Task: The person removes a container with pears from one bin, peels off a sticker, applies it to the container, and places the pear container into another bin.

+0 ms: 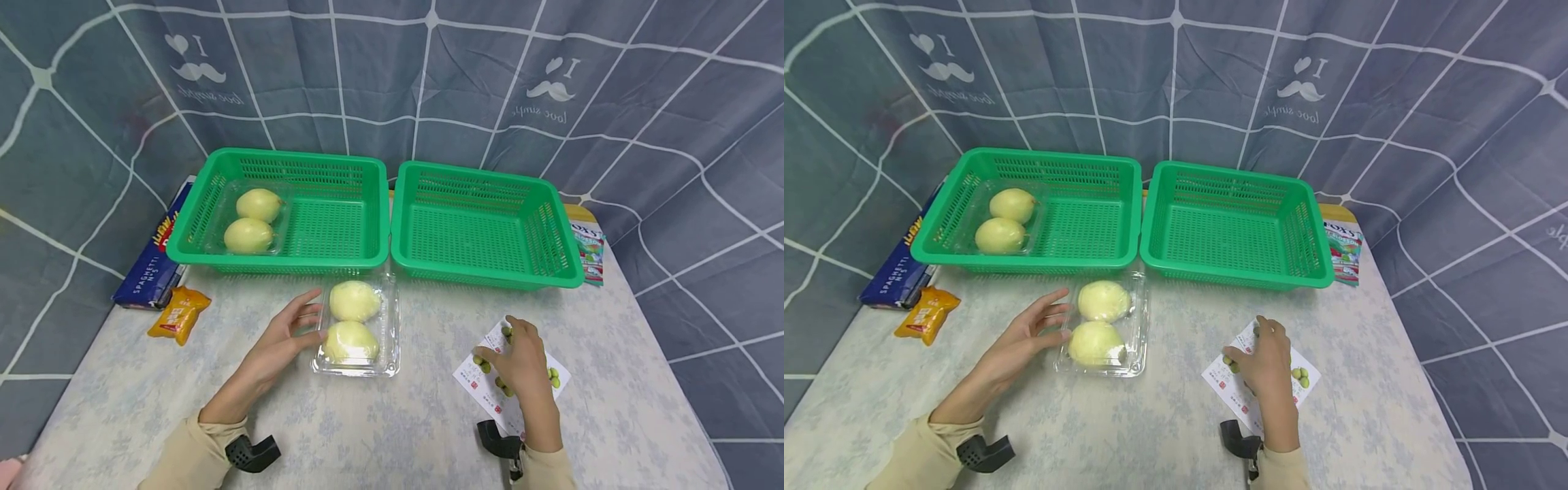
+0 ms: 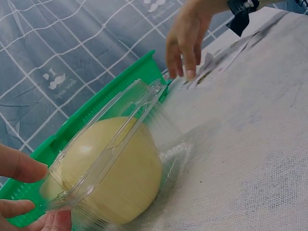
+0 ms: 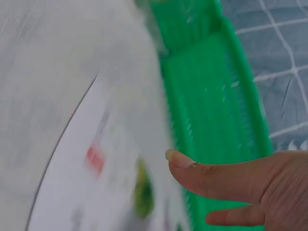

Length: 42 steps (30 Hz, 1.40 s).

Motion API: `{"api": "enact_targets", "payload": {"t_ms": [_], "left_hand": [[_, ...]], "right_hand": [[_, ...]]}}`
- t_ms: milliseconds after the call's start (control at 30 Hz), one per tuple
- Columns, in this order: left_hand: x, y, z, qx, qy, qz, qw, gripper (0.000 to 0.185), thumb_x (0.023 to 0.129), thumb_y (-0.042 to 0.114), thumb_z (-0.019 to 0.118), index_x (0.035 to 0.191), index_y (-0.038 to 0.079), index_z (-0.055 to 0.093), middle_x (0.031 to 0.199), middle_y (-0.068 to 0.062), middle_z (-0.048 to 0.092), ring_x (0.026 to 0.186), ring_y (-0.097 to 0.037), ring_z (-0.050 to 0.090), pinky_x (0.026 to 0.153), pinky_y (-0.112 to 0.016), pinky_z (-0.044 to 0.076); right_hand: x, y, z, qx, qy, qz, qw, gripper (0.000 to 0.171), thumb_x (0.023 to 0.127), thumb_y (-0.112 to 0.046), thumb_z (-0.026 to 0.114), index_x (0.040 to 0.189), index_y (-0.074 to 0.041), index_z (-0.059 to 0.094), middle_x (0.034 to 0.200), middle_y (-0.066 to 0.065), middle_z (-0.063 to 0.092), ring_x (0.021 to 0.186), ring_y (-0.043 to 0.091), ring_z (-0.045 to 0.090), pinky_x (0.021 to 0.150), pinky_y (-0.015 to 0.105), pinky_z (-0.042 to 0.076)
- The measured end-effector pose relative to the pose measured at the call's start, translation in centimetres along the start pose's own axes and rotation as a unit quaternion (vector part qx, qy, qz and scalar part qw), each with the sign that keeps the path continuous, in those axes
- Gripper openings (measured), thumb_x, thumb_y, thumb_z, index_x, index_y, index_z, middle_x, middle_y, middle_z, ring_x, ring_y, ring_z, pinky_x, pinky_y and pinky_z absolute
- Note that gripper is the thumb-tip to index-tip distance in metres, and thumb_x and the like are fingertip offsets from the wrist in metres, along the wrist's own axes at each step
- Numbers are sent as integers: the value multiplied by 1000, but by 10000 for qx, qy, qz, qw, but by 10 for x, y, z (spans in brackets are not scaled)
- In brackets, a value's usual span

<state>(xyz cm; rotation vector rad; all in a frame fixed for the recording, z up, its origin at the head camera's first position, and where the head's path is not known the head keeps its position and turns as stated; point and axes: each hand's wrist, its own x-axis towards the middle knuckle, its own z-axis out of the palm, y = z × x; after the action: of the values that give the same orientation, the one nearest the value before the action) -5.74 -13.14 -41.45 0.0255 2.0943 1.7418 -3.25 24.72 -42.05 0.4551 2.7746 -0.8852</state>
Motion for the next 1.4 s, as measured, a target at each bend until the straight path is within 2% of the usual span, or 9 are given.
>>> {"api": "enact_targets", "payload": {"t_ms": [233,667,833,967,1067,1167,1400], "left_hand": [[2,0,-3,-54,-67,81,9999,75,97,8,62,160,13,23,155,-22,34,140,-41,38,106,-48,40],[-1,-5,-4,-1,-62,147,9999,74,97,7,63,160,12,24,154,-22,36,138,-40,40,105,-46,41],[-1,-4,-5,6,-79,227,9997,73,97,8,63,159,12,25,154,-22,36,138,-40,41,105,-47,41],[0,-3,-5,-22,-109,262,9996,73,97,7,63,159,12,25,154,-22,36,138,-40,41,105,-46,42],[0,-3,-5,-37,-131,269,9995,73,97,7,63,159,12,25,155,-22,36,138,-41,41,105,-46,42],[1,-3,-5,-57,-146,266,9995,73,97,7,63,159,13,25,155,-22,35,138,-41,40,105,-46,41],[2,-3,-5,-76,-159,243,9995,73,97,7,63,160,13,25,156,-22,35,138,-41,39,104,-47,42]], "right_hand": [[4,17,7,-87,257,104,9996,74,84,-25,81,141,8,48,150,34,34,136,53,33,107,65,36],[4,23,11,151,429,85,9989,64,87,-22,78,140,4,52,150,30,36,135,51,35,108,66,36],[4,23,10,79,725,-237,9971,46,93,-16,71,131,6,59,143,32,45,131,53,42,108,66,37],[4,22,6,-17,1027,-306,9942,30,99,-12,60,121,7,65,133,32,58,117,50,57,96,62,46],[4,22,3,-2,1133,-134,9935,29,102,-14,54,119,6,67,121,30,66,105,46,64,90,58,48],[3,23,0,36,1095,43,9940,31,104,-17,52,120,5,67,114,29,69,102,45,65,90,58,47],[2,25,-1,90,1007,136,9948,34,105,-21,50,121,3,67,120,29,68,107,47,64,94,62,44]]}}
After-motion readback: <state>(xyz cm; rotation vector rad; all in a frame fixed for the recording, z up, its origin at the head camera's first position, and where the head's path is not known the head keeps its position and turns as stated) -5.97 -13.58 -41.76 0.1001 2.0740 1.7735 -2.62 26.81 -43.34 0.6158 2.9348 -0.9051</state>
